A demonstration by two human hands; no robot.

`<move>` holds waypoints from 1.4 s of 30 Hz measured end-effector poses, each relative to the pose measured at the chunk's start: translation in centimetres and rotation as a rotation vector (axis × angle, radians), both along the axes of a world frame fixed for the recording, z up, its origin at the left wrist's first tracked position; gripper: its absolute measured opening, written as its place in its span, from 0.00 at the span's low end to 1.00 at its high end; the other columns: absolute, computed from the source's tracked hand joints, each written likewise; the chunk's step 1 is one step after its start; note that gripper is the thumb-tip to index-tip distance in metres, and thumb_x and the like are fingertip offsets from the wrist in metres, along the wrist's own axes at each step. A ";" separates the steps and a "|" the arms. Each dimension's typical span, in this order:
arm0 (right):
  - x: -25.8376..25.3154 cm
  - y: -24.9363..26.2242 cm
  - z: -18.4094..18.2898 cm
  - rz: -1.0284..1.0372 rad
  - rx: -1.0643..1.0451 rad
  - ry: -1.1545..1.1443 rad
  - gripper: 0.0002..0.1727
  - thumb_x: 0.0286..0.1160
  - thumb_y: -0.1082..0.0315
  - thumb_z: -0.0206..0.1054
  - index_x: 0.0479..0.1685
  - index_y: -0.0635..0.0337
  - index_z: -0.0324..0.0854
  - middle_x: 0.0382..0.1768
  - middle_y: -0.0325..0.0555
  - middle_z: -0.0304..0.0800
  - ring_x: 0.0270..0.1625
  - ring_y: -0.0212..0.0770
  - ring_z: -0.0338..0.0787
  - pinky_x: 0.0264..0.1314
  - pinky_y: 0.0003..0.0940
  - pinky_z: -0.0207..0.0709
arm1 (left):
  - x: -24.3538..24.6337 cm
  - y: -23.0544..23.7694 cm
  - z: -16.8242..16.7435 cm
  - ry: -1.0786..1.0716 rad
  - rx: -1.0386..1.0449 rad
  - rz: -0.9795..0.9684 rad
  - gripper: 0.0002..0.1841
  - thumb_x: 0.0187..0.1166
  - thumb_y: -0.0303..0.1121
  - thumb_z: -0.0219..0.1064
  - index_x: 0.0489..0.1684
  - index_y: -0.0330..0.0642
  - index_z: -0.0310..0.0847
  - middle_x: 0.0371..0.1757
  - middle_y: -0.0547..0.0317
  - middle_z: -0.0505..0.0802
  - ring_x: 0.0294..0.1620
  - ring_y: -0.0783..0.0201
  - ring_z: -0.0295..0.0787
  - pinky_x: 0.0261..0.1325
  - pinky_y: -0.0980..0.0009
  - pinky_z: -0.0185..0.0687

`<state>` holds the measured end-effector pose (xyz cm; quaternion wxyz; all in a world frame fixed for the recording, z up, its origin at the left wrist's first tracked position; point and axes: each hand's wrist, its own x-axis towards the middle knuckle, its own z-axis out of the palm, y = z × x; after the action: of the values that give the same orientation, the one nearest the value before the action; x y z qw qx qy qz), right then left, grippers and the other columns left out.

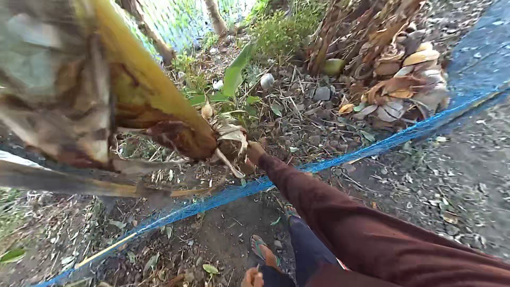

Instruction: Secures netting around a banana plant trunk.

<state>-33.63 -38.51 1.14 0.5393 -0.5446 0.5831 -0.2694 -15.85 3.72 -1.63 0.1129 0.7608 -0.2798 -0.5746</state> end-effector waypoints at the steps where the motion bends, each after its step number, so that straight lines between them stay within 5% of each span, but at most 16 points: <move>1: -1.4 2.3 0.6 -0.035 0.016 -0.066 0.22 0.94 0.58 0.51 0.67 0.68 0.80 0.51 0.62 0.91 0.52 0.54 0.91 0.63 0.56 0.83 | -1.8 -1.8 0.6 0.013 -0.054 -0.036 0.19 0.87 0.32 0.62 0.69 0.25 0.78 0.54 0.35 0.94 0.54 0.46 0.94 0.65 0.49 0.87; 3: -5.1 7.8 1.1 -0.045 0.052 -0.062 0.27 0.92 0.54 0.45 0.65 0.71 0.79 0.40 0.57 0.87 0.40 0.48 0.88 0.52 0.49 0.84 | -5.2 -6.2 1.5 0.034 -0.213 -0.089 0.20 0.85 0.34 0.63 0.67 0.27 0.80 0.52 0.39 0.94 0.52 0.50 0.93 0.64 0.50 0.87; 6: -10.9 15.4 1.3 0.068 0.091 0.032 0.30 0.88 0.49 0.48 0.55 0.71 0.83 0.39 0.58 0.88 0.43 0.50 0.88 0.54 0.52 0.82 | -10.1 -14.0 4.0 0.103 -0.427 -0.086 0.25 0.83 0.39 0.65 0.72 0.28 0.78 0.60 0.41 0.93 0.61 0.53 0.92 0.69 0.54 0.86; 9: -12.9 18.3 2.6 0.119 0.021 -0.030 0.28 0.85 0.48 0.55 0.51 0.70 0.85 0.33 0.51 0.88 0.36 0.41 0.86 0.46 0.45 0.82 | -14.3 -21.0 7.0 0.274 -0.656 0.014 0.35 0.77 0.39 0.66 0.79 0.21 0.65 0.69 0.37 0.86 0.68 0.57 0.86 0.73 0.61 0.81; 11: -13.1 18.8 2.3 0.130 -0.030 -0.044 0.30 0.86 0.44 0.54 0.50 0.68 0.84 0.32 0.49 0.88 0.34 0.40 0.86 0.43 0.44 0.82 | -15.8 -24.5 8.5 0.330 -0.762 0.099 0.34 0.80 0.38 0.60 0.79 0.17 0.61 0.65 0.38 0.87 0.65 0.62 0.86 0.73 0.64 0.81; 13: -13.6 19.8 0.9 0.173 -0.036 -0.012 0.33 0.86 0.42 0.52 0.54 0.67 0.85 0.35 0.52 0.90 0.37 0.45 0.90 0.46 0.51 0.84 | -16.2 -27.0 9.6 0.319 -0.815 0.239 0.19 0.90 0.34 0.49 0.62 0.23 0.72 0.38 0.54 0.90 0.39 0.68 0.90 0.51 0.67 0.90; 15: -14.5 22.1 -0.9 0.275 0.001 0.078 0.32 0.88 0.42 0.50 0.55 0.65 0.85 0.36 0.56 0.91 0.40 0.54 0.92 0.48 0.60 0.84 | -15.2 -27.8 10.4 0.364 -0.815 0.369 0.19 0.94 0.36 0.36 0.40 0.41 0.73 0.17 0.72 0.77 0.16 0.76 0.74 0.25 0.76 0.77; 17: -15.9 25.8 -3.1 0.402 0.032 0.205 0.30 0.89 0.45 0.47 0.52 0.63 0.86 0.36 0.58 0.92 0.42 0.59 0.93 0.49 0.65 0.84 | -12.1 -26.9 10.8 0.408 -0.772 0.497 0.24 0.95 0.40 0.31 0.27 0.51 0.69 0.10 0.77 0.67 0.09 0.77 0.62 0.16 0.79 0.64; 21: -20.1 33.0 -5.0 0.484 0.080 0.335 0.26 0.90 0.53 0.50 0.45 0.66 0.87 0.38 0.61 0.93 0.46 0.63 0.93 0.51 0.67 0.82 | -3.7 -24.2 12.4 0.462 -0.781 0.503 0.27 0.95 0.43 0.30 0.21 0.55 0.69 0.09 0.77 0.67 0.08 0.78 0.61 0.14 0.80 0.61; 25: -19.2 35.3 -0.8 0.417 0.134 0.357 0.27 0.89 0.53 0.49 0.41 0.67 0.87 0.32 0.60 0.91 0.41 0.61 0.92 0.48 0.65 0.81 | -0.9 -21.0 14.5 0.600 -0.768 0.303 0.19 0.91 0.50 0.47 0.52 0.49 0.80 0.21 0.73 0.83 0.20 0.75 0.80 0.31 0.75 0.84; 27: -17.3 35.8 2.3 0.341 0.010 0.321 0.27 0.87 0.52 0.49 0.36 0.66 0.86 0.25 0.55 0.87 0.32 0.55 0.90 0.38 0.60 0.81 | -2.2 -17.2 14.2 0.609 -0.662 0.254 0.15 0.88 0.39 0.51 0.59 0.40 0.77 0.21 0.71 0.83 0.22 0.72 0.84 0.35 0.71 0.88; 29: -16.5 36.0 5.0 0.187 -0.093 0.286 0.27 0.86 0.51 0.51 0.34 0.66 0.85 0.22 0.51 0.85 0.27 0.48 0.88 0.33 0.53 0.80 | -3.7 -12.8 13.6 0.750 -0.591 0.335 0.10 0.88 0.34 0.52 0.54 0.41 0.77 0.18 0.71 0.81 0.19 0.72 0.82 0.32 0.70 0.87; 32: -17.5 36.7 7.6 -0.108 -0.154 0.119 0.27 0.84 0.48 0.54 0.27 0.61 0.83 0.20 0.33 0.77 0.25 0.25 0.76 0.31 0.29 0.74 | -4.5 -7.9 13.2 1.173 -0.579 0.565 0.10 0.86 0.44 0.63 0.41 0.50 0.86 0.19 0.71 0.84 0.20 0.72 0.84 0.33 0.70 0.88; 34: -17.7 37.0 8.1 -0.196 -0.173 0.059 0.28 0.84 0.43 0.52 0.22 0.54 0.79 0.18 0.24 0.73 0.22 0.18 0.71 0.27 0.22 0.68 | -4.5 -7.2 14.5 1.278 -0.622 0.629 0.17 0.89 0.50 0.58 0.36 0.52 0.85 0.17 0.73 0.82 0.18 0.72 0.81 0.32 0.70 0.86; 37: -16.3 36.0 9.0 -0.193 -0.070 0.236 0.21 0.80 0.53 0.60 0.35 0.65 0.83 0.24 0.41 0.81 0.26 0.34 0.79 0.35 0.39 0.76 | -5.1 -7.8 18.6 1.156 -0.594 0.683 0.29 0.96 0.50 0.33 0.24 0.53 0.74 0.08 0.75 0.70 0.08 0.73 0.69 0.19 0.73 0.76; 42: -14.0 32.1 8.2 -0.141 0.086 0.379 0.16 0.67 0.68 0.63 0.52 0.67 0.82 0.29 0.51 0.83 0.30 0.46 0.82 0.40 0.51 0.78 | -7.0 -7.9 24.8 0.990 -0.442 0.714 0.30 0.97 0.48 0.29 0.19 0.52 0.67 0.05 0.74 0.64 0.03 0.74 0.61 0.11 0.76 0.67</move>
<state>-47.60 -6.41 9.32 0.4224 -0.5200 0.7218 -0.1739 -22.89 -4.21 23.14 0.5666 0.4107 -0.0365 -0.7134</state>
